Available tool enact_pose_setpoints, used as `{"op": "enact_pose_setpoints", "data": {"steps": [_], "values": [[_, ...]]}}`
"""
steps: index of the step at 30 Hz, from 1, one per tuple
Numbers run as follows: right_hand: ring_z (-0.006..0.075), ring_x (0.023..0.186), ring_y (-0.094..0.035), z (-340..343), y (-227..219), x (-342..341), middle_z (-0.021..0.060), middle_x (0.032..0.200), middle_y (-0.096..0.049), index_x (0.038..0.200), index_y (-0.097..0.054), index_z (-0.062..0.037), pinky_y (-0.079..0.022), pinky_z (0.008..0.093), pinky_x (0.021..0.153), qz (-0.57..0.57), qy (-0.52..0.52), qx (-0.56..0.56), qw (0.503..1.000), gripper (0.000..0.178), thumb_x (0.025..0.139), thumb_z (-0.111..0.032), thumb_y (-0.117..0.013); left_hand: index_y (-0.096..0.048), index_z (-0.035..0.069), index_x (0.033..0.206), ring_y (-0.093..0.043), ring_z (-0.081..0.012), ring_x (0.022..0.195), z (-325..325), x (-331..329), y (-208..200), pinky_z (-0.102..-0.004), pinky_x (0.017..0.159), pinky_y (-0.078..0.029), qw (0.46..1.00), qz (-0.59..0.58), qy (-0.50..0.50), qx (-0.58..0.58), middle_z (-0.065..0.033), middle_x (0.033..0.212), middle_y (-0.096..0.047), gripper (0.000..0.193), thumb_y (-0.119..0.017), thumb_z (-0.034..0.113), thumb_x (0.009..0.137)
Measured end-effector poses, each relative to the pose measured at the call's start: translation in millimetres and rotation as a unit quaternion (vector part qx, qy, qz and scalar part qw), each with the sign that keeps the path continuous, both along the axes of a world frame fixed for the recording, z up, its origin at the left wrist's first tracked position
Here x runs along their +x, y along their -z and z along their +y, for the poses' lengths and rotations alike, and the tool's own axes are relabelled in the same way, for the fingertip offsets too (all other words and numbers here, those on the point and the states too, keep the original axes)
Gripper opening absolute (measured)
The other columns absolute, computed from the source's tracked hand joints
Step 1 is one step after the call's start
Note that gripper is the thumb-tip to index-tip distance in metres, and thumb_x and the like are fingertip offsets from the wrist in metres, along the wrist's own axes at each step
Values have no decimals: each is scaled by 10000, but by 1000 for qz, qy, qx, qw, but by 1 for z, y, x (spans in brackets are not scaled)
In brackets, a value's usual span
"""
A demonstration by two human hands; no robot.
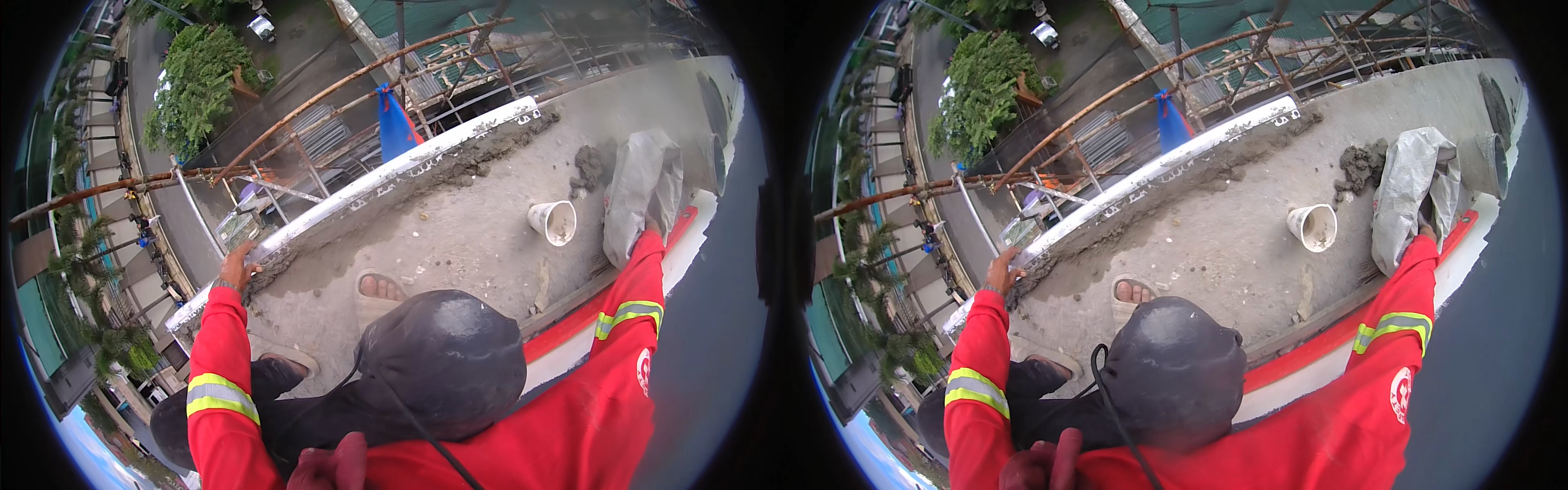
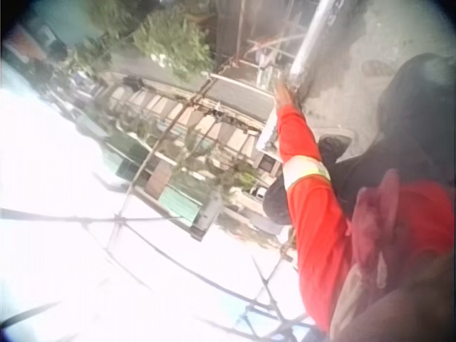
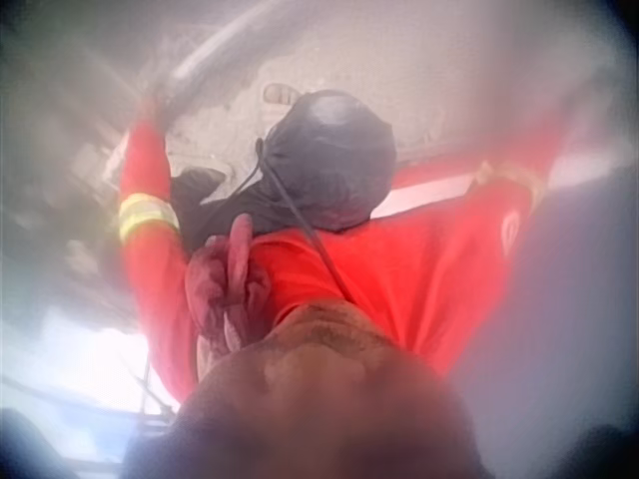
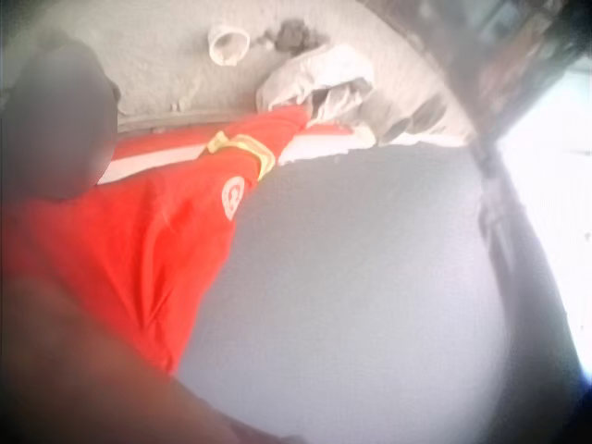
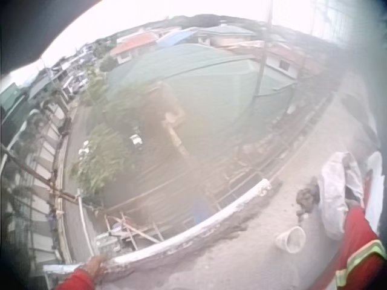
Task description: The person applies wet cement along a white perforated strip on a rooftop edge using a trowel. They repeatedly scoop cement, spread it along the strip, and smooth the surface with the trowel and hand.
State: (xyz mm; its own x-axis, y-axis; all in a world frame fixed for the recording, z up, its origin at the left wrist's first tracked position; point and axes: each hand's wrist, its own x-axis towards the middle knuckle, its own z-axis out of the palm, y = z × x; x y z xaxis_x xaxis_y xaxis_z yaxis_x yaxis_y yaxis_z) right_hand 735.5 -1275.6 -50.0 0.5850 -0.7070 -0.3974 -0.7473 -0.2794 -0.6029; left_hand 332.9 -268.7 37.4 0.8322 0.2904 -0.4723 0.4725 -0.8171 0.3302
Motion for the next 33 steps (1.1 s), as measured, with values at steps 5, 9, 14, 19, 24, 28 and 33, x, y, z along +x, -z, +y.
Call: {"op": "enact_pose_setpoints", "data": {"steps": [5,9,14,19,24,28,33], "values": [[191,758,-570,-7,-29,-3,100,934,-612,1081,-572,56,-455,296,642,-240,91,425,868,240,903,-100,-538,-558,113,1111,-584,-364,978,-4,1,-4,-410,817,-462,1000,19,-25,-2,-152,1049,-629,521,-751,57,630],[158,691,-500,46,-89,5,97,878,-549,1130,-474,65,-420,244,569,-252,94,559,784,245,929,-73,-495,-574,129,1090,-576,-359,1000,-4,-2,-2,-410,827,-452,999,-11,-31,-4,-138,1058,-628,510,-749,46,618],[133,710,-511,205,-168,-11,99,908,-529,1187,-452,40,-431,217,591,-183,-71,579,791,272,934,-56,-479,-561,173,1102,-569,-341,1023,-1,-4,2,-407,832,-450,1000,-13,-6,11,-111,1096,-614,522,-755,94,624],[98,744,-535,401,-203,-53,52,924,-550,1110,-528,-17,-434,211,587,-40,-253,568,782,208,916,-90,-534,-553,195,1106,-570,-334,1006,1,-7,11,-434,812,-447,1000,3,-23,15,-94,1018,-620,515,-748,108,637],[81,674,-533,563,-155,-109,16,808,-586,986,-598,-29,-419,212,566,141,-425,478,755,158,862,-124,-621,-550,212,1113,-572,-331,992,4,-10,19,-451,793,-443,1000,-4,-12,11,-83,987,-613,499,-731,126,657],[150,590,-589,665,-103,-151,38,742,-628,962,-659,-49,-474,273,575,116,-641,197,733,201,789,-151,-665,-544,234,1127,-579,-331,983,5,-10,19,-447,783,-451,1000,-12,-11,4,-79,999,-603,487,-711,132,681],[351,832,-613,714,-69,-190,126,907,-650,975,-669,-144,-497,422,737,-91,-832,-33,547,249,735,-109,-615,-534,261,1146,-583,-331,988,3,-8,17,-444,791,-464,999,32,-9,37,-73,1009,-596,480,-690,134,710]]}}
